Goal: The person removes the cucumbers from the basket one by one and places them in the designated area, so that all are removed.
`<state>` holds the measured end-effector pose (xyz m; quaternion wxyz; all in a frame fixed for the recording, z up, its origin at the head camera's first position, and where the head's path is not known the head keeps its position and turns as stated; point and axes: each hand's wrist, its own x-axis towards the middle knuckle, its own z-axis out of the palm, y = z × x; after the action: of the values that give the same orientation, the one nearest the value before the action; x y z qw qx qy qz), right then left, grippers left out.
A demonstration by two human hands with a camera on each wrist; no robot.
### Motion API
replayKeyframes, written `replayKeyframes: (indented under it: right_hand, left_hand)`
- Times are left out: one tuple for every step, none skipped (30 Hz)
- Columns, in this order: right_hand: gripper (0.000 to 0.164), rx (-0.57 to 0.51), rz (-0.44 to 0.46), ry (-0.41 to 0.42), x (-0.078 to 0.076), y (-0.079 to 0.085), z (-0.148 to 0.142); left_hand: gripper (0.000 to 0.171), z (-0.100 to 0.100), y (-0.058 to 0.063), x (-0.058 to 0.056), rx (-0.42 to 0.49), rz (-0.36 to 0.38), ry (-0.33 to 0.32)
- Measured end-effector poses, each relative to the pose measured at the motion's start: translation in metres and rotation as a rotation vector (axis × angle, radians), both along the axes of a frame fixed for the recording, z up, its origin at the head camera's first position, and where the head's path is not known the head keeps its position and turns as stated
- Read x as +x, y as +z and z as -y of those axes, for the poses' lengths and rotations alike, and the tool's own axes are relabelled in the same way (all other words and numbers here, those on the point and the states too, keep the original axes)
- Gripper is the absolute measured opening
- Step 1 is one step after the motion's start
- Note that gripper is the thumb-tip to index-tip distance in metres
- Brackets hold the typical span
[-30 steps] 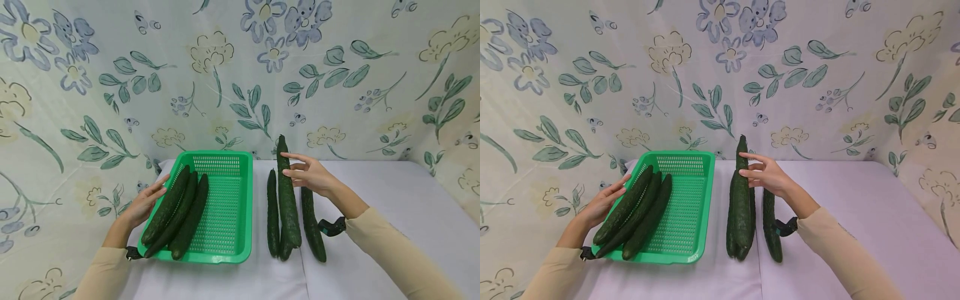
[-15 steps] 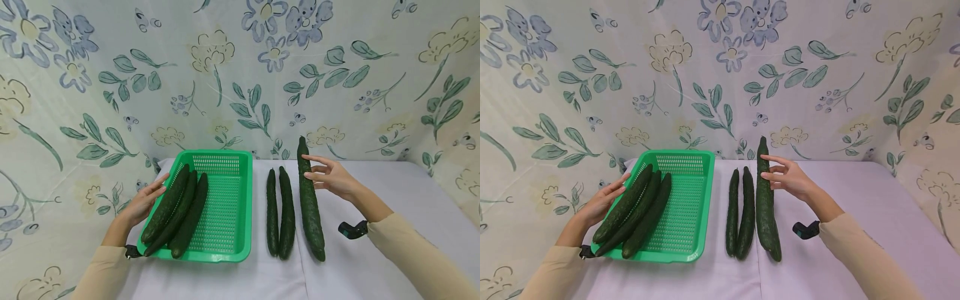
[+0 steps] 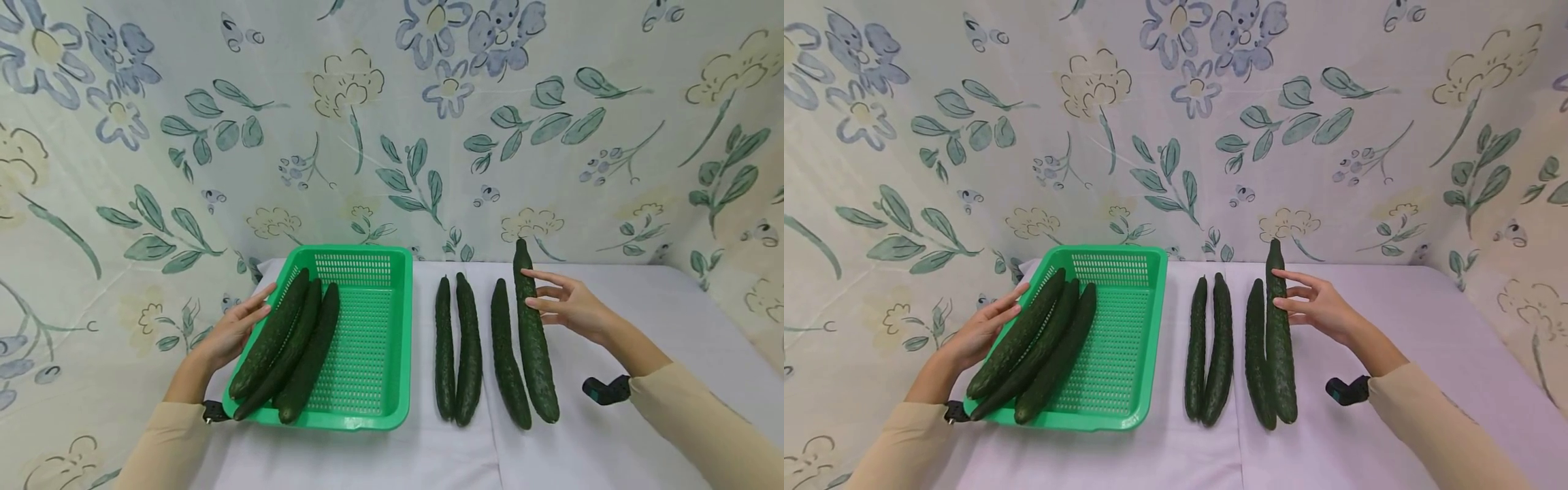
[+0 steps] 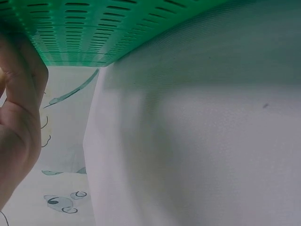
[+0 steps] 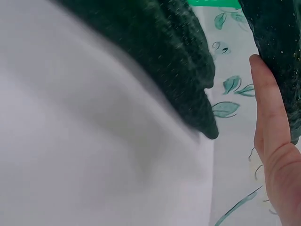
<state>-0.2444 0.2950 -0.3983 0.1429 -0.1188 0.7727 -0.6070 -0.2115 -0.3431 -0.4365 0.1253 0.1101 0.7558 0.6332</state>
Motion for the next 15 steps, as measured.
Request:
replayKeyframes:
  right_hand:
    - [0.067,0.002,0.003,0.000,0.001,-0.002,-0.002]
    - [0.067,0.001,0.005,0.000,0.001,-0.004,-0.005]
    - [0.067,-0.001,0.009,-0.001,0.002,-0.006,-0.007]
    - [0.066,-0.004,0.011,-0.002,0.002,-0.007,-0.008]
    - [0.066,-0.007,0.013,-0.002,0.003,-0.009,-0.010]
    - [0.066,-0.005,0.012,-0.002,0.003,-0.010,-0.012]
    - [0.066,-0.003,0.016,-0.008,0.004,-0.012,-0.013]
    - [0.066,0.001,0.016,-0.009,0.004,-0.013,-0.014]
    - [0.066,0.005,0.018,-0.013,0.005,-0.015,-0.016]
    - [0.066,0.013,0.019,-0.015,0.005,-0.017,-0.017]
    - [0.066,0.018,0.022,-0.017,0.005,-0.019,-0.019]
    - [0.066,0.022,0.025,-0.019,0.005,-0.021,-0.020]
    - [0.066,0.024,0.028,-0.021,0.005,-0.023,-0.021]
    - [0.066,0.027,0.029,-0.019,0.005,-0.026,-0.021]
    - [0.066,0.028,0.029,-0.018,0.005,-0.028,-0.022]
  left_hand:
    - [0.057,0.000,0.000,0.000,0.005,0.003,-0.003]
    - [0.057,0.000,0.000,0.000,0.004,0.003,-0.003]
    - [0.057,-0.001,0.000,0.000,0.008,0.007,-0.005]
    - [0.057,-0.001,0.001,0.000,0.006,0.006,-0.004]
    - [0.057,-0.001,0.000,0.000,0.006,0.006,-0.002]
    - [0.057,-0.001,0.001,0.000,0.004,0.006,0.000]
    - [0.057,-0.001,0.000,0.000,0.005,0.006,0.000]
    - [0.057,-0.001,0.000,0.000,0.007,0.005,-0.002]
    - [0.057,-0.001,0.000,0.000,0.009,0.004,-0.002]
    - [0.057,-0.001,0.000,0.000,0.011,0.003,-0.002]
    - [0.057,0.000,0.000,0.000,0.011,0.003,-0.002]
    - [0.057,0.000,0.000,0.000,0.010,0.003,-0.002]
    - [0.057,0.000,0.000,0.000,0.009,0.003,-0.002]
    - [0.057,0.000,0.000,0.000,0.008,0.002,-0.003]
    - [0.057,0.000,0.001,0.000,0.005,0.000,-0.002]
